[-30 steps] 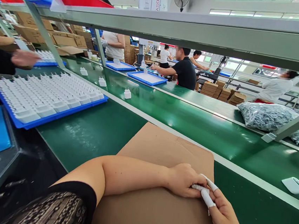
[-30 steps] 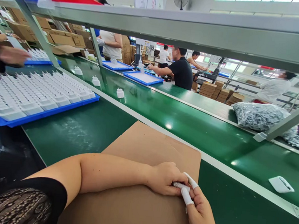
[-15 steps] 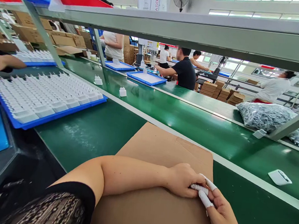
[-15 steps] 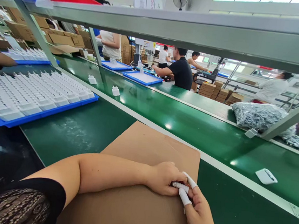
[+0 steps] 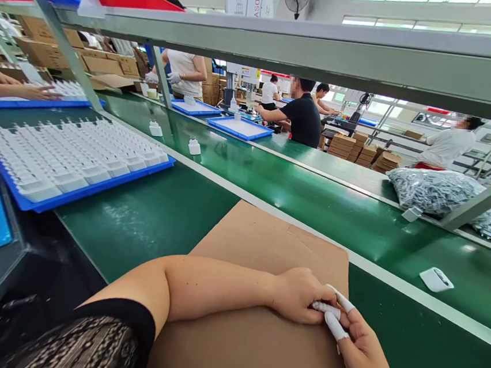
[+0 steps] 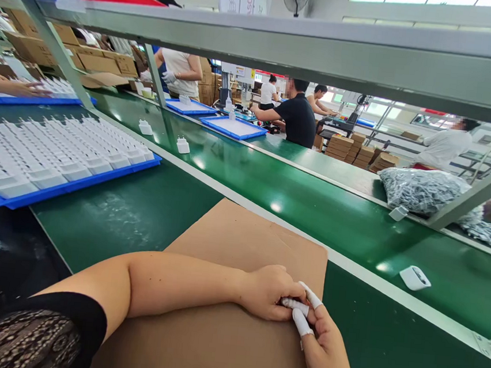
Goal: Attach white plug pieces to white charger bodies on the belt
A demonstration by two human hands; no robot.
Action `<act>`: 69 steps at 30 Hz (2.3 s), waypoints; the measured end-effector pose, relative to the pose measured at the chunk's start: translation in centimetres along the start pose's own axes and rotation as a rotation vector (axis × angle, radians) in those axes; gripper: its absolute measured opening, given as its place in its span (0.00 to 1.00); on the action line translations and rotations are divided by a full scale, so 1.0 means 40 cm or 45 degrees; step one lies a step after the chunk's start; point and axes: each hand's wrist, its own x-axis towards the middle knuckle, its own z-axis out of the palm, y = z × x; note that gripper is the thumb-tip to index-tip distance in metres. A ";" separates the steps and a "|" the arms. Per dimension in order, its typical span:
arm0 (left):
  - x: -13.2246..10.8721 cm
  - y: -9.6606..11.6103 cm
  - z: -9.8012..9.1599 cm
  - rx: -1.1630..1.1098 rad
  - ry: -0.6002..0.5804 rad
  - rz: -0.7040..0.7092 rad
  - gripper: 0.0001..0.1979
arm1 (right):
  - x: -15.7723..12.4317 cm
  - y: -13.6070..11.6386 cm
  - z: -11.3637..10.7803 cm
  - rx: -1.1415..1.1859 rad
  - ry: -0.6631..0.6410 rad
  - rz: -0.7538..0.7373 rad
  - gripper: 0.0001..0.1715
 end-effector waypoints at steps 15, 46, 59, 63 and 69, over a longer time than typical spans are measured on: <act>0.000 -0.004 0.008 -0.004 0.031 0.008 0.15 | 0.000 -0.016 0.000 -0.034 -0.019 -0.005 0.45; -0.027 0.015 -0.023 -0.472 0.072 -0.059 0.20 | -0.016 -0.064 -0.007 0.330 0.100 0.057 0.35; -0.031 0.019 -0.019 -0.271 -0.003 -0.069 0.16 | -0.495 0.138 -0.380 -1.168 1.349 1.337 0.46; -0.032 0.017 -0.017 -0.254 -0.007 -0.071 0.18 | -0.469 0.144 -0.423 -1.126 1.138 1.208 0.36; -0.036 0.024 -0.019 -0.227 0.003 -0.094 0.18 | -0.371 0.141 -0.402 -1.196 1.016 0.984 0.32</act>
